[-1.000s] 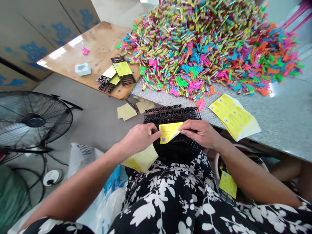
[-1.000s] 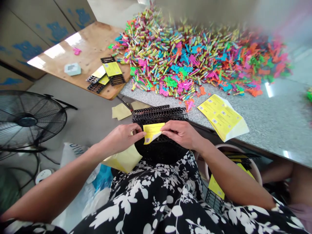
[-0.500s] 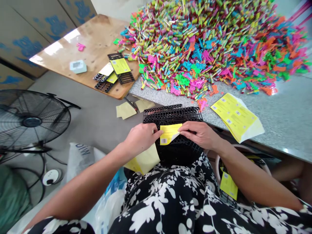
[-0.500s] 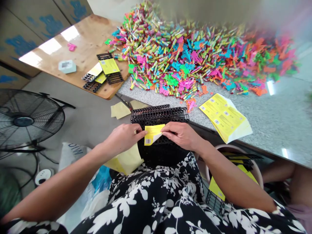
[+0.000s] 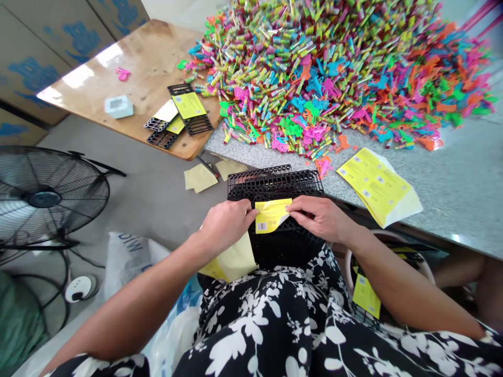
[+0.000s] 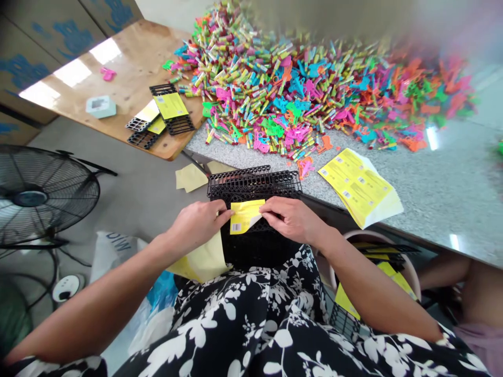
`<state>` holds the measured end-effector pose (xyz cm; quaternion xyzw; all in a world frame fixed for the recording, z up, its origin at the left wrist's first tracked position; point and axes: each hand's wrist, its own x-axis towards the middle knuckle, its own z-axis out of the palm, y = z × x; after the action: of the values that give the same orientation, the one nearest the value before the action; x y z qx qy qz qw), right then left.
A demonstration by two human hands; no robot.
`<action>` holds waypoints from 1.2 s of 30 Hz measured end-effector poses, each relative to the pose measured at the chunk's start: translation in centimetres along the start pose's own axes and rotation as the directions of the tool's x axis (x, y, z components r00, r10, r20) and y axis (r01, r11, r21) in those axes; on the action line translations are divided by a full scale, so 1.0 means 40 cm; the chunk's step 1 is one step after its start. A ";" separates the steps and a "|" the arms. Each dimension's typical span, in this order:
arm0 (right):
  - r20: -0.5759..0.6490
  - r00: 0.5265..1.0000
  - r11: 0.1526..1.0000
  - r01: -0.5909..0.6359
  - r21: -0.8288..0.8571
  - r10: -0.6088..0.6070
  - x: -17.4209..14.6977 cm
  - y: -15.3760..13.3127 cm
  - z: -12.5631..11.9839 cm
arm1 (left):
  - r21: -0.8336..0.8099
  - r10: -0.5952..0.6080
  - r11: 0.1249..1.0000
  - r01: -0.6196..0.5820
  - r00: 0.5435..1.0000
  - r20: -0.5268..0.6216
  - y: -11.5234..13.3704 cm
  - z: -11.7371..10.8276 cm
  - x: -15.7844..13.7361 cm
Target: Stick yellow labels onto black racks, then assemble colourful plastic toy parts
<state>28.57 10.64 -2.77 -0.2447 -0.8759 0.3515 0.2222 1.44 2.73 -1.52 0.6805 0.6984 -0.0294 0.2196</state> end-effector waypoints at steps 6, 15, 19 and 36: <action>-0.039 0.996 0.994 0.080 -0.073 -0.083 -0.018 0.001 0.013 | 0.029 0.020 0.999 -0.019 1.000 -0.016 -0.001 0.011 -0.005; -0.101 0.990 0.994 0.099 -0.040 -0.103 -0.027 0.005 0.023 | 0.032 0.000 0.999 0.000 1.000 0.002 0.000 0.010 -0.010; -0.093 0.993 0.996 0.069 -0.064 -0.075 -0.017 -0.001 0.022 | 0.013 0.005 1.000 -0.005 1.000 -0.008 -0.001 0.013 -0.009; 0.041 0.969 0.965 -0.239 -0.111 0.245 -0.005 -0.081 0.007 | 0.047 0.004 0.999 -0.002 0.999 -0.045 0.003 0.021 -0.004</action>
<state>27.68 8.33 -0.67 -0.3515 -0.8626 0.3357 0.1405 1.78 2.30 -2.18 0.6870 0.7013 -0.0303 0.1878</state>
